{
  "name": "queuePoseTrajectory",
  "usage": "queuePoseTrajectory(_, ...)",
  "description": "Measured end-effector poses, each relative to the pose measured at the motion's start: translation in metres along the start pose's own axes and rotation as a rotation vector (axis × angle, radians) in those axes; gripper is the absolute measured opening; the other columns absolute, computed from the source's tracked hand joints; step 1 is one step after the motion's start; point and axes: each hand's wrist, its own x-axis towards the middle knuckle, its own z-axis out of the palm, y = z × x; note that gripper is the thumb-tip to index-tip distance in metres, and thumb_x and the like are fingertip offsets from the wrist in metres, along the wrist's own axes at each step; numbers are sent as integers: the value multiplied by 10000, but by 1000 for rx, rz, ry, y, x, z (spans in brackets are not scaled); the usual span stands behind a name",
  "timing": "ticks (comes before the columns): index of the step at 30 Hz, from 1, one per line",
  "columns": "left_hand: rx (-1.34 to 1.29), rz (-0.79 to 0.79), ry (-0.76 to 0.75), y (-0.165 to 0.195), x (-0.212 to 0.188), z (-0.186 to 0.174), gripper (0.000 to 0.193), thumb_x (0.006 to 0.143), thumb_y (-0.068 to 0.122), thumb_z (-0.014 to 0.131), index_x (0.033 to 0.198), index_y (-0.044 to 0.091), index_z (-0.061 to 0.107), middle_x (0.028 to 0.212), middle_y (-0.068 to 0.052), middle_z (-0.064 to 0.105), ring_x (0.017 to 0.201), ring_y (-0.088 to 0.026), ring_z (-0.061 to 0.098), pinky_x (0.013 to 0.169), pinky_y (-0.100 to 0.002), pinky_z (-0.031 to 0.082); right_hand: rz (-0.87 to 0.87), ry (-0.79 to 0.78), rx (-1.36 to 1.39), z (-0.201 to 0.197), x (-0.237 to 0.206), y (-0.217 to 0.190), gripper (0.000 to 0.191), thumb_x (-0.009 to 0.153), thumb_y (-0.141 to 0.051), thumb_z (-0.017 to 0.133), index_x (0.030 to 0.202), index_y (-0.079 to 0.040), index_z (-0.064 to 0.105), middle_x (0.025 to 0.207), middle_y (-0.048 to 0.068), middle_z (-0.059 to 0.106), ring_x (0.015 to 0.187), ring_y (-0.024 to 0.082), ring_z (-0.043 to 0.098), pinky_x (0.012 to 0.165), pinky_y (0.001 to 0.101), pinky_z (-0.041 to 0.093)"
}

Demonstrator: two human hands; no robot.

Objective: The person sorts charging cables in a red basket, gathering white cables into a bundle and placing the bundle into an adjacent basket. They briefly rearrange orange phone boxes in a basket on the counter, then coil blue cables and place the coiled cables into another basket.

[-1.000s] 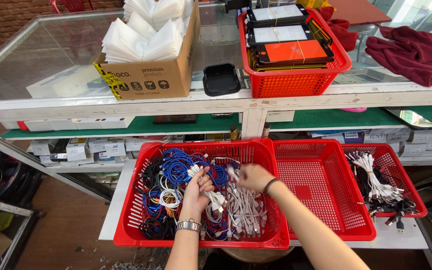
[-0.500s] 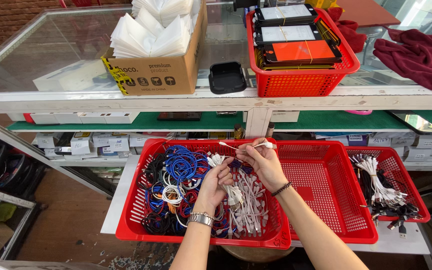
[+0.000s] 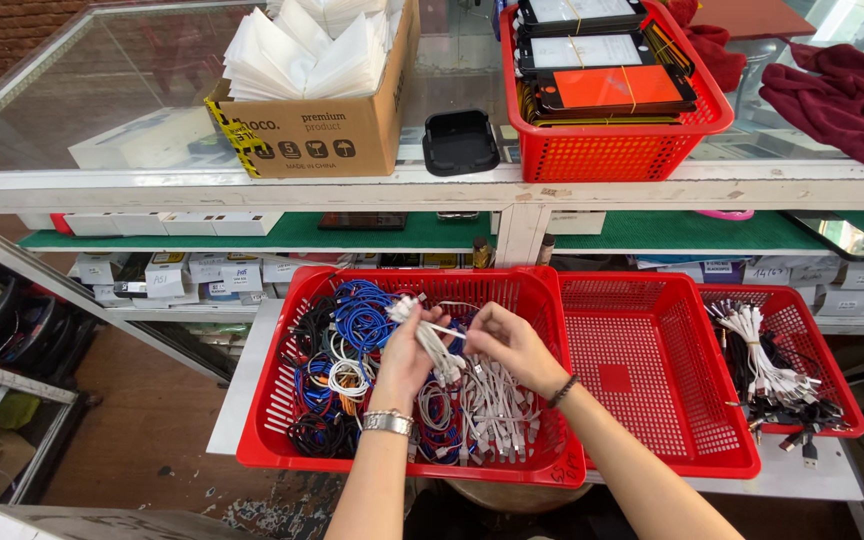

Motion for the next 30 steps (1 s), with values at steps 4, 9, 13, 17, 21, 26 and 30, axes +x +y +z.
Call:
queuePoseTrajectory(4, -158, 91, -91, -7, 7, -9, 314, 1063, 301, 432, 849, 85, 509, 677, -20, 515, 749, -217, 654, 896, -401, 543, 399, 184, 74, -1, 17, 14, 302, 1019, -342, 460, 1110, -79, 575, 1014, 89, 765, 874, 224, 745, 729, 339, 624)
queuePoseTrajectory(9, -202, 188, -81, -29, 30, -28, 330, 1086, 287, 449, 838, 77, 506, 614, 34, 406, 585, -135, 459, 785, -386, 562, 396, 499, -545, 1, 37, 61, 349, 980, -351, 577, 1140, -49, 647, 1083, 183, 761, 963, 292, 731, 867, 418, 564)
queuePoseTrajectory(13, -106, 235, -57, -21, 39, -48, 321, 1086, 283, 464, 849, 74, 521, 605, 42, 370, 542, -109, 374, 618, -333, 486, 591, 54, -1057, -11, 35, 105, 398, 942, -344, 655, 1117, 14, 658, 1158, 251, 702, 1087, 359, 698, 965, 435, 575)
queuePoseTrajectory(17, -36, 153, -92, -18, 39, -54, 296, 1076, 277, 483, 894, 56, 558, 605, 51, 370, 520, -90, 346, 566, -292, 453, 586, -127, -1125, -13, 31, 119, 319, 898, -237, 645, 1102, 7, 677, 1183, 244, 689, 1112, 363, 684, 976, 455, 557)
queuePoseTrajectory(21, -107, -96, -177, -20, 29, -49, 278, 1071, 288, 540, 916, 60, 577, 595, 62, 379, 501, -72, 357, 573, -256, 451, 363, 32, -854, -22, 36, 91, 282, 1042, -270, 545, 1169, -18, 556, 1046, 274, 735, 942, 374, 705, 854, 446, 553)
queuePoseTrajectory(26, -140, -182, -280, -24, 4, -22, 523, 954, 535, 586, 940, 16, 649, 577, 44, 477, 482, -81, 454, 517, -217, 436, 251, -36, 25, -11, 29, 19, 123, 1048, -216, 499, 1063, -93, 505, 805, 52, 656, 633, 93, 641, 487, 229, 464)
queuePoseTrajectory(30, 73, -121, -267, -21, -5, -9, 643, 843, 660, 521, 918, 31, 629, 631, -34, 592, 506, -162, 541, 486, -296, 491, 382, -110, -74, 14, 13, -5, 161, 1003, -219, 570, 997, -58, 573, 828, 40, 769, 598, 86, 644, 495, 218, 476)
